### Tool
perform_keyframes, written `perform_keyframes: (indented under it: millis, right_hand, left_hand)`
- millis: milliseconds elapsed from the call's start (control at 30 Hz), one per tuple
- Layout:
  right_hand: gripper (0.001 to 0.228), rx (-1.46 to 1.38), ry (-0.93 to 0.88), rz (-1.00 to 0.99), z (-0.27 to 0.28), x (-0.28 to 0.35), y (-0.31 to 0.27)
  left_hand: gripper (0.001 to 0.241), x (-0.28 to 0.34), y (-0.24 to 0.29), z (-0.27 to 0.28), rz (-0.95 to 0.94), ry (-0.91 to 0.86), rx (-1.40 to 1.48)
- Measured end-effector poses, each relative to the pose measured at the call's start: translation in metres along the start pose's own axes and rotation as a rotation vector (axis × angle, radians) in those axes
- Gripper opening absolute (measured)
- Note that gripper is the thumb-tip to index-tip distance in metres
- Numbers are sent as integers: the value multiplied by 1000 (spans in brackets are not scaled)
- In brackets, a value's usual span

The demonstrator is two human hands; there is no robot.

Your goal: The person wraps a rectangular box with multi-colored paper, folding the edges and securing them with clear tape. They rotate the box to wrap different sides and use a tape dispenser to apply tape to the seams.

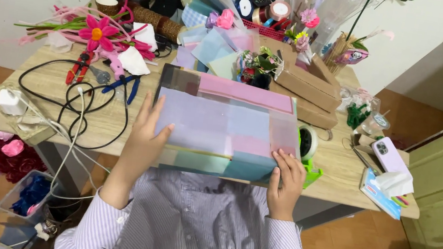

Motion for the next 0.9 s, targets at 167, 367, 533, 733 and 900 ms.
perform_keyframes:
  millis: [167, 367, 533, 733, 900]
  right_hand:
    - [34, 67, 62, 35, 9, 35, 3]
    - [32, 140, -6, 80, 38, 56, 0]
    - [53, -67, -108, -199, 61, 18, -5]
    - [77, -868, -224, -908, 51, -17, -2]
    - [94, -618, -368, -816, 28, -56, -5]
  left_hand:
    - [83, 25, -29, -7, 288, 26, 224]
    - [77, 60, -11, 6, 314, -59, 332]
    - [73, 66, -27, 4, 235, -84, 447]
    - [78, 43, -74, 0, 275, -69, 761]
    - [100, -6, -63, 2, 221, -151, 513]
Point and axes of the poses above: each hand's wrist, its own x-axis away from the middle knuckle, its own z-axis out of the back of the hand, y = z × x, the point moved 4 cm from there along -x, towards the middle knuckle, and after that the axes turned 2 degrees about -z, right-handed, at the moved point
